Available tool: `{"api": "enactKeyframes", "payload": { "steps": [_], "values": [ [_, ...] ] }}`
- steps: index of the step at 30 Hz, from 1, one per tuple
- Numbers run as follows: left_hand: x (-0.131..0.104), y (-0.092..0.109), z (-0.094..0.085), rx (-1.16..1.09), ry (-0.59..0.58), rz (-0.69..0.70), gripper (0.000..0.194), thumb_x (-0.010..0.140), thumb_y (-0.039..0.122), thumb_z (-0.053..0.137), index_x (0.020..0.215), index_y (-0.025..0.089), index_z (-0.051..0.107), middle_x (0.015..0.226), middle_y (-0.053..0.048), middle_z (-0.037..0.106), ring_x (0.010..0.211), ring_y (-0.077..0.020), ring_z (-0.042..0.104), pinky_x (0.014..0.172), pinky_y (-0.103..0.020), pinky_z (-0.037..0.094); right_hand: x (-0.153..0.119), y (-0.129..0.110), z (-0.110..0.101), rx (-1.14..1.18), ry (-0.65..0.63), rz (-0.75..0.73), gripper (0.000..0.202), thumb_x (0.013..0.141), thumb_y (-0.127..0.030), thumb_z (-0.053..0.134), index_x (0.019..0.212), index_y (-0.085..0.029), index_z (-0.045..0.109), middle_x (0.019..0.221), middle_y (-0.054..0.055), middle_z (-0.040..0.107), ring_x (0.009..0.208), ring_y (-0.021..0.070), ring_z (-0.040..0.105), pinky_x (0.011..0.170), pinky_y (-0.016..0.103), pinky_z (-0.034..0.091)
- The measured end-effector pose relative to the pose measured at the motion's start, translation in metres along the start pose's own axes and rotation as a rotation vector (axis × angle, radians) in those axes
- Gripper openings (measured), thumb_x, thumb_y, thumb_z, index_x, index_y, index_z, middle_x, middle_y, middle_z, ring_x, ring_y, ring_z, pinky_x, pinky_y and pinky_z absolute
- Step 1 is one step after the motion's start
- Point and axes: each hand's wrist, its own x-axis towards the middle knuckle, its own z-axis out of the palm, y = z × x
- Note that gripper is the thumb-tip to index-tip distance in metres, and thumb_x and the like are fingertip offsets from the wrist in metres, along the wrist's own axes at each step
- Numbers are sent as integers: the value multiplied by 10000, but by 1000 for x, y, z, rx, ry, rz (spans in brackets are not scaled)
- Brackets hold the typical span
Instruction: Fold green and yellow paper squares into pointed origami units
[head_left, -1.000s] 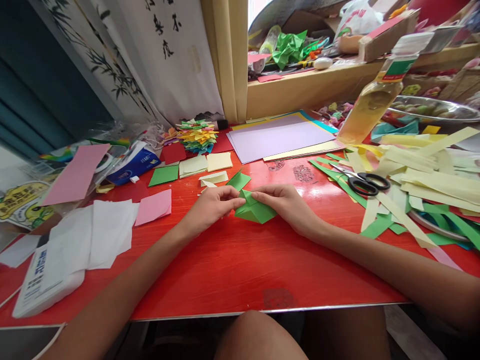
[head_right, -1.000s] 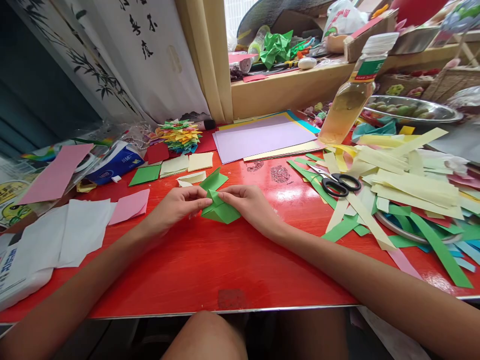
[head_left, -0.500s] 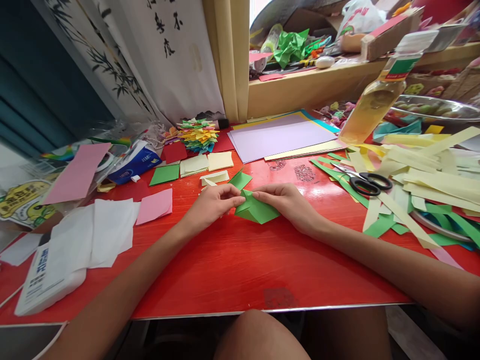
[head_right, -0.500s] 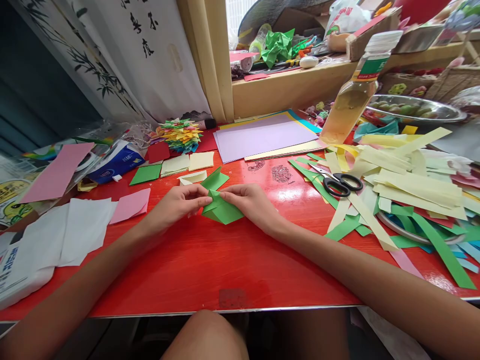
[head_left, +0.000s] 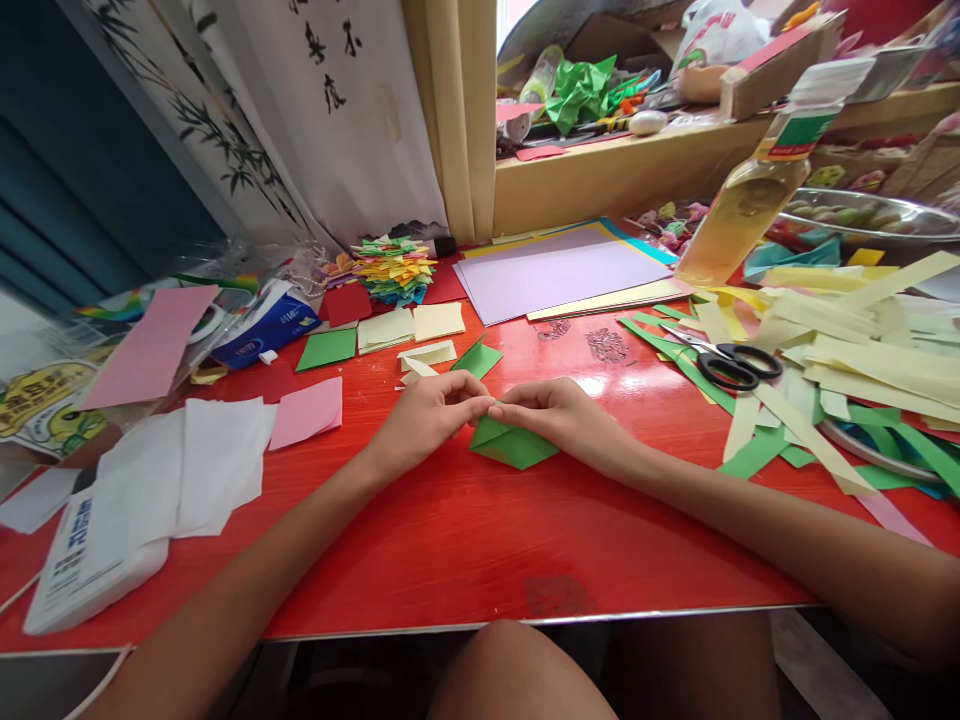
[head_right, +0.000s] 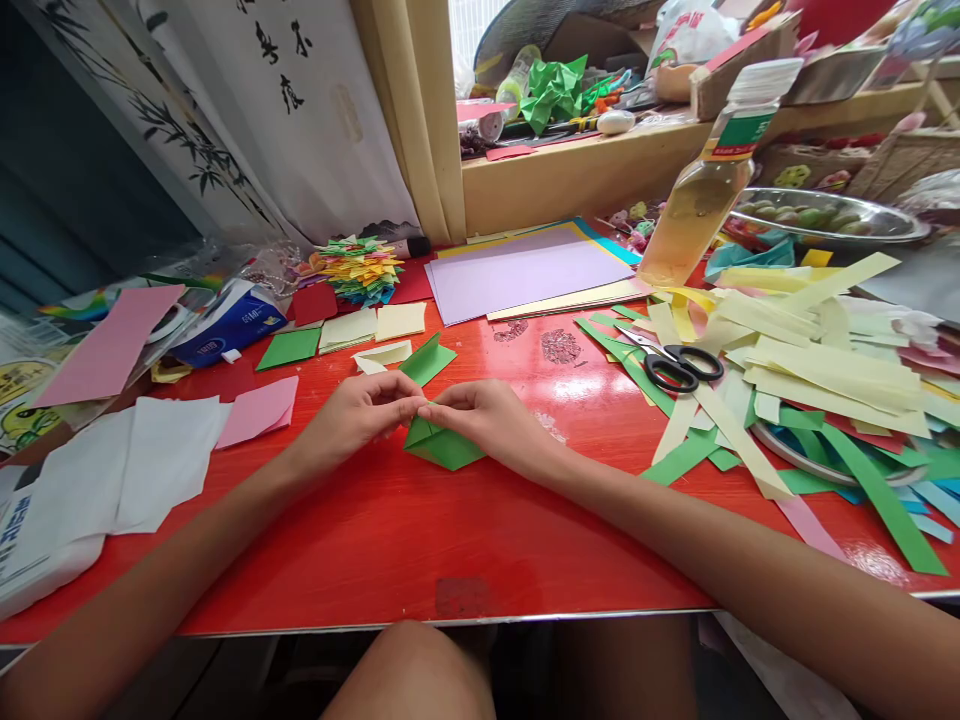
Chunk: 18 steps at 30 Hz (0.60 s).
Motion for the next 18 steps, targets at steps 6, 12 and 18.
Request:
{"api": "enactKeyframes", "payload": {
  "steps": [6, 12, 18],
  "values": [
    [-1, -2, 0, 5, -33, 23, 203, 773, 344, 530, 713, 158, 587, 595, 26, 480, 569, -78, 423, 504, -187, 315, -1, 0, 0, -80, -67, -9, 356, 769, -471, 502, 722, -135, 609, 563, -39, 359, 516, 63, 264, 436, 227, 175],
    [0, -4, -2, -69, -52, -34, 193, 751, 334, 565, 682, 155, 590, 547, 29, 466, 492, -63, 397, 446, -182, 311, 2, -5, -3, -58, -123, 40, 341, 744, -455, 543, 646, -132, 583, 537, -42, 377, 485, 55, 283, 429, 222, 187],
    [3, -4, -10, -170, 69, -23, 172, 756, 304, 563, 680, 150, 559, 551, 27, 481, 443, -58, 418, 387, -174, 335, 4, -6, -7, 214, -146, 134, 287, 729, -416, 588, 670, -138, 632, 595, 23, 603, 512, 106, 531, 486, 236, 403]
  ]
}}
